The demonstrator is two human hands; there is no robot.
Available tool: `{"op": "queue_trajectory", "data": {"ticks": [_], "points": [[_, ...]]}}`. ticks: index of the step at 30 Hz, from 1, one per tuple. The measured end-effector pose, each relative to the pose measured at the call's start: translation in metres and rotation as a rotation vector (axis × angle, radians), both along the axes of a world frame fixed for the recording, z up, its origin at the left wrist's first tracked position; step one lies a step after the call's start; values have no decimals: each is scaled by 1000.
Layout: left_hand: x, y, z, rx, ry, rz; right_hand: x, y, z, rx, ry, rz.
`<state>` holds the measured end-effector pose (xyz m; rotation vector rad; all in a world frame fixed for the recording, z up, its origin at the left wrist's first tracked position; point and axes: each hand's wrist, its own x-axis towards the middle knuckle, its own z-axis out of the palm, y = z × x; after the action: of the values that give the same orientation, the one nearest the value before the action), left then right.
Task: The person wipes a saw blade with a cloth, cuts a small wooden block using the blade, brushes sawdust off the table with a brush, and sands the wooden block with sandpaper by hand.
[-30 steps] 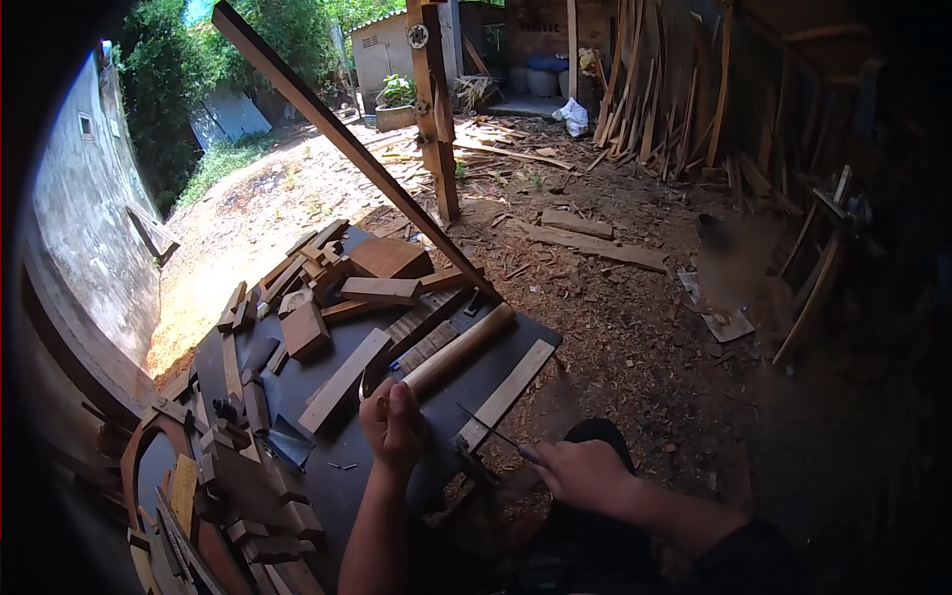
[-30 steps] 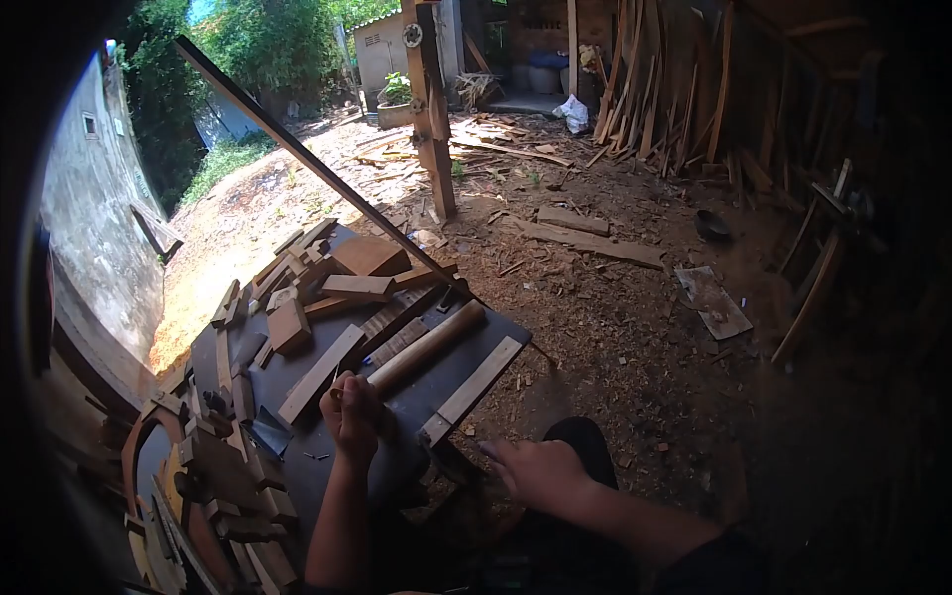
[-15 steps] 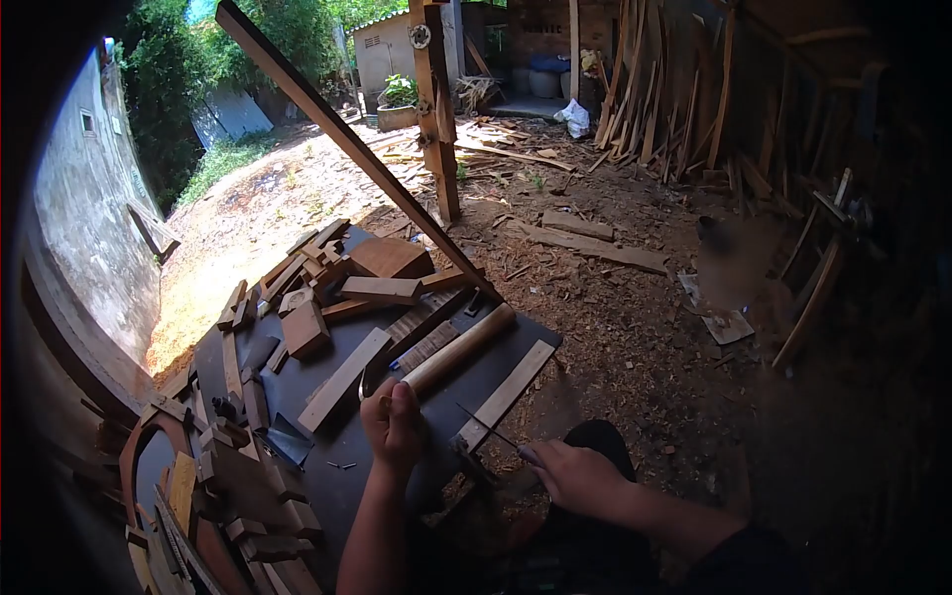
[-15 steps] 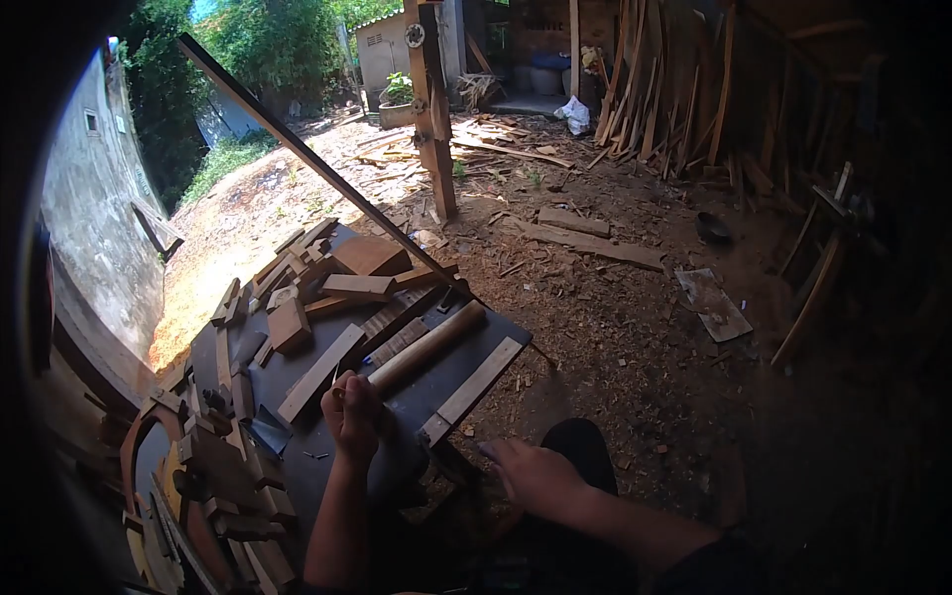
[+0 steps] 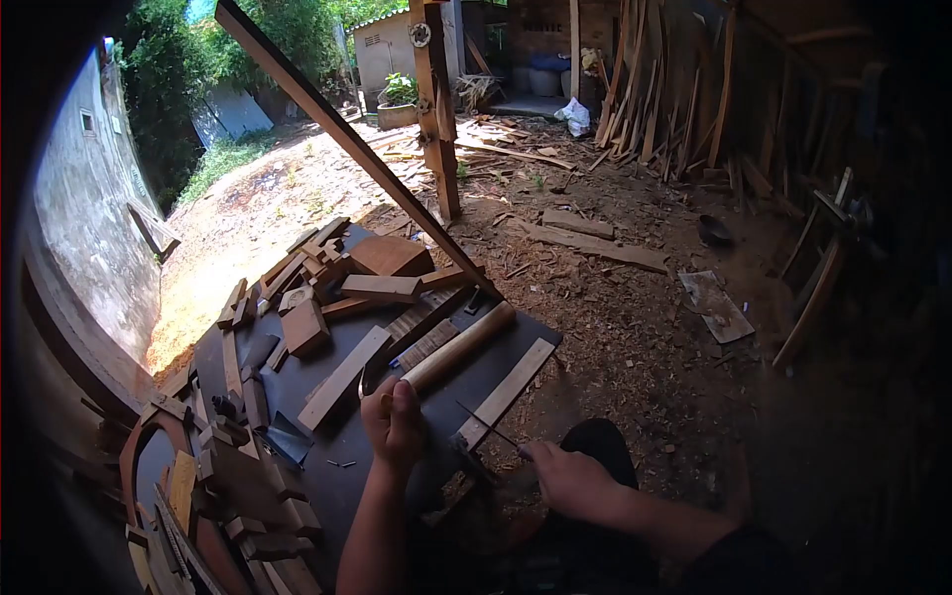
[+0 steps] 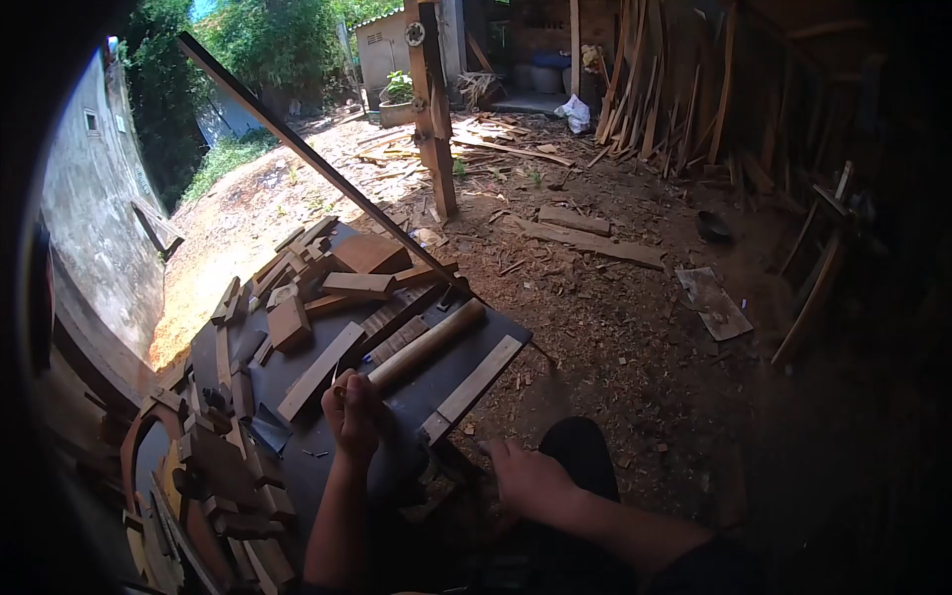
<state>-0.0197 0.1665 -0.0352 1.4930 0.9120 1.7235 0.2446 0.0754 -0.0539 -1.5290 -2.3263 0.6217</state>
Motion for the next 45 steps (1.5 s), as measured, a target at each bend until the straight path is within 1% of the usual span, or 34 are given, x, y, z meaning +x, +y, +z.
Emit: {"op": "queue_trajectory", "data": {"ticks": [4,9,13,17,19,20,23,26,27,29,30,31,33,35,36,39,41,42,44,45], "points": [[-2,3,-6,48,20,-23,-2,-1,2,31,-27,-9],[-1,2,-5,32,33,-15,-5,2,2,98,-42,-22],[1,-1,-3,-27,7,-9,-8,12,-8,84,-72,-19],[4,-2,0,-5,37,1,-15,22,-16,58,-84,-5],[7,-3,1,9,40,-3,-23,27,-10,13,-55,-19],[8,-4,3,10,21,-21,-22,28,-8,-12,-44,-21],[8,-4,6,6,-44,-49,-16,21,-11,37,-25,-15],[7,-1,10,24,-66,-45,0,-4,3,-8,-136,-37],[5,-1,6,22,-69,-34,0,-7,5,13,-149,-43],[2,1,1,36,-28,-72,2,-5,8,5,-182,-36],[3,0,2,16,-40,-70,-2,2,5,13,-132,-64],[7,-5,9,-31,-82,-103,-6,13,1,19,-103,-37],[9,-7,10,-15,-61,-109,-21,36,-13,70,-49,-9],[7,-5,6,0,-49,-123,-22,28,-3,23,-58,-43],[6,-7,6,-16,-70,-128,-24,23,1,8,-61,-65],[7,-4,14,-2,-158,-107,0,-3,3,69,-194,-41],[13,-4,19,-11,-233,-75,-4,5,-1,88,-119,-15],[14,-6,20,-26,-260,-128,-12,17,0,86,-99,-10],[19,-5,18,-14,-259,-149,-25,40,-2,115,-57,23],[18,-4,13,-11,-259,-148,-22,41,1,91,-95,30]]}}
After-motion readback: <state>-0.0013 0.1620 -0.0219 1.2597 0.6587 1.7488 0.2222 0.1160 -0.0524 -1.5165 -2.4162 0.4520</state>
